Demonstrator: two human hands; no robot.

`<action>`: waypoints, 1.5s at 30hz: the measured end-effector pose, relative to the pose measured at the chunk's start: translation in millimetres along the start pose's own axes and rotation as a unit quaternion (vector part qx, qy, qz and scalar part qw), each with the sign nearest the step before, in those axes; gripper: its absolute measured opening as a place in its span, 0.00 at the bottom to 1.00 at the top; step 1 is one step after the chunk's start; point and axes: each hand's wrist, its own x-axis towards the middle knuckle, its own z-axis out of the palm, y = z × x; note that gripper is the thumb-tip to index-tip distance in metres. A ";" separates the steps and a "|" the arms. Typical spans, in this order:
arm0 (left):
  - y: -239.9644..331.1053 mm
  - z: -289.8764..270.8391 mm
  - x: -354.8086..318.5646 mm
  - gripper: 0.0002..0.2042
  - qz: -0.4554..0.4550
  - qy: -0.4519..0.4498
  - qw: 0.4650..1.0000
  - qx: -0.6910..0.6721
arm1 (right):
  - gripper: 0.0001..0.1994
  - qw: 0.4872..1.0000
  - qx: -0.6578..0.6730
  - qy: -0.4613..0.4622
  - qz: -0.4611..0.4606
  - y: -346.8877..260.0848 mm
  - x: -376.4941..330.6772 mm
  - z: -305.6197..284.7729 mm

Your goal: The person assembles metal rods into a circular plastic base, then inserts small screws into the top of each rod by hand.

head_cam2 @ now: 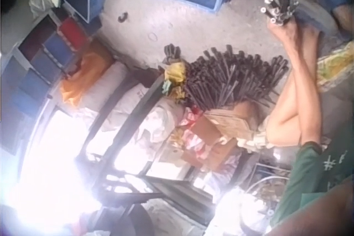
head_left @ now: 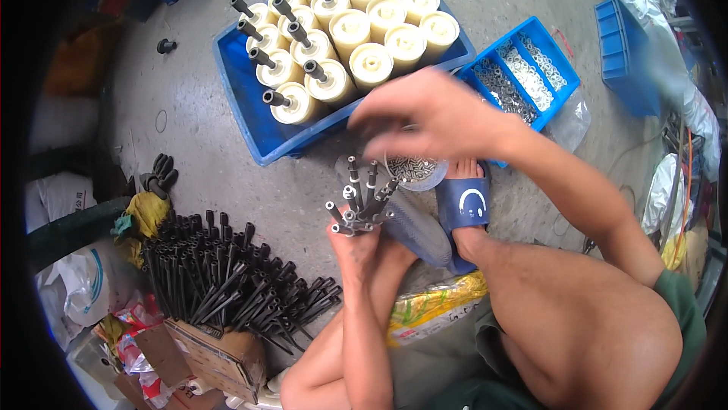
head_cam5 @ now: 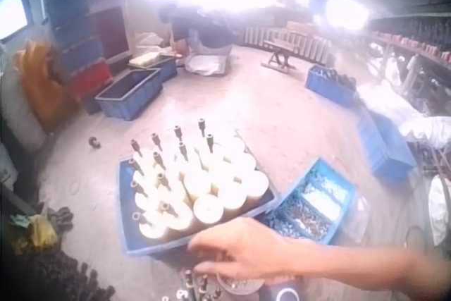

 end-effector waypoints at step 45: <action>-38.1 -10.2 7.7 0.16 0.052 0.039 0.989 0.133 | 0.13 0.896 0.176 0.214 0.348 58.4 -113.4 -58.1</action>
